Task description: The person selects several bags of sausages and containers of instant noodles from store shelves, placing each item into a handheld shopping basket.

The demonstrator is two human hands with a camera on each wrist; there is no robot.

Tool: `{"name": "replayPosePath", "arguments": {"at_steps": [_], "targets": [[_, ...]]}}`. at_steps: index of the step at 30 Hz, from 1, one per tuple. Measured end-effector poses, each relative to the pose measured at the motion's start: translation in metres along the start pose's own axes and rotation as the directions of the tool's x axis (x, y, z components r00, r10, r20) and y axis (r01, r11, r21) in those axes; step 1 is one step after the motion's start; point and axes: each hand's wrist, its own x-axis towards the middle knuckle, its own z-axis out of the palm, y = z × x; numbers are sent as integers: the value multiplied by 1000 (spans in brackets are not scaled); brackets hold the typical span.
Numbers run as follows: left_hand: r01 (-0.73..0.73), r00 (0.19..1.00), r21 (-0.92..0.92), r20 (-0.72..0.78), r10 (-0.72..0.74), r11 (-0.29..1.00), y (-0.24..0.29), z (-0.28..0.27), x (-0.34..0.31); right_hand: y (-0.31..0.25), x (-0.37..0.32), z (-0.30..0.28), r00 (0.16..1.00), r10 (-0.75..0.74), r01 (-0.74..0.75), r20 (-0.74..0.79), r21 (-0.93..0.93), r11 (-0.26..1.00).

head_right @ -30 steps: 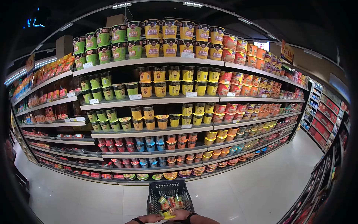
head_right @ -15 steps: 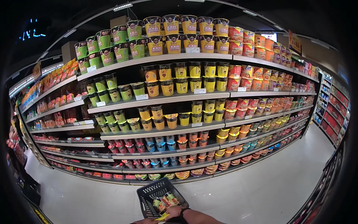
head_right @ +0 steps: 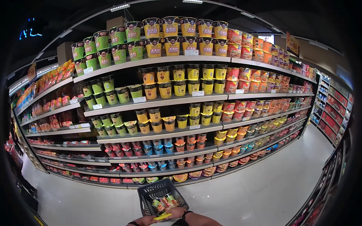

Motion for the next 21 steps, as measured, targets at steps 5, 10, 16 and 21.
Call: {"name": "replayPosePath", "arguments": {"at_steps": [5, 10, 16, 21], "targets": [[72, 960, 3, 273, -70, 997, -37, -10, 3, 8, -3, 19, 981, -76, 115, -180, 217, 970], [80, 962, 19, 259, -82, 997, -17, -38, 3, 38, -44, 9, 991, 56, 3, -124, 425, 905], [81, 956, 25, 280, -85, 996, -33, -61, 19, 67, -128, 31, 942, 319, -250, -105, 416, 874], [104, 958, -20, 271, -95, 994, -43, -80, 27, 85, -176, 87, 833, 547, -355, -84, 676, 645]]}}
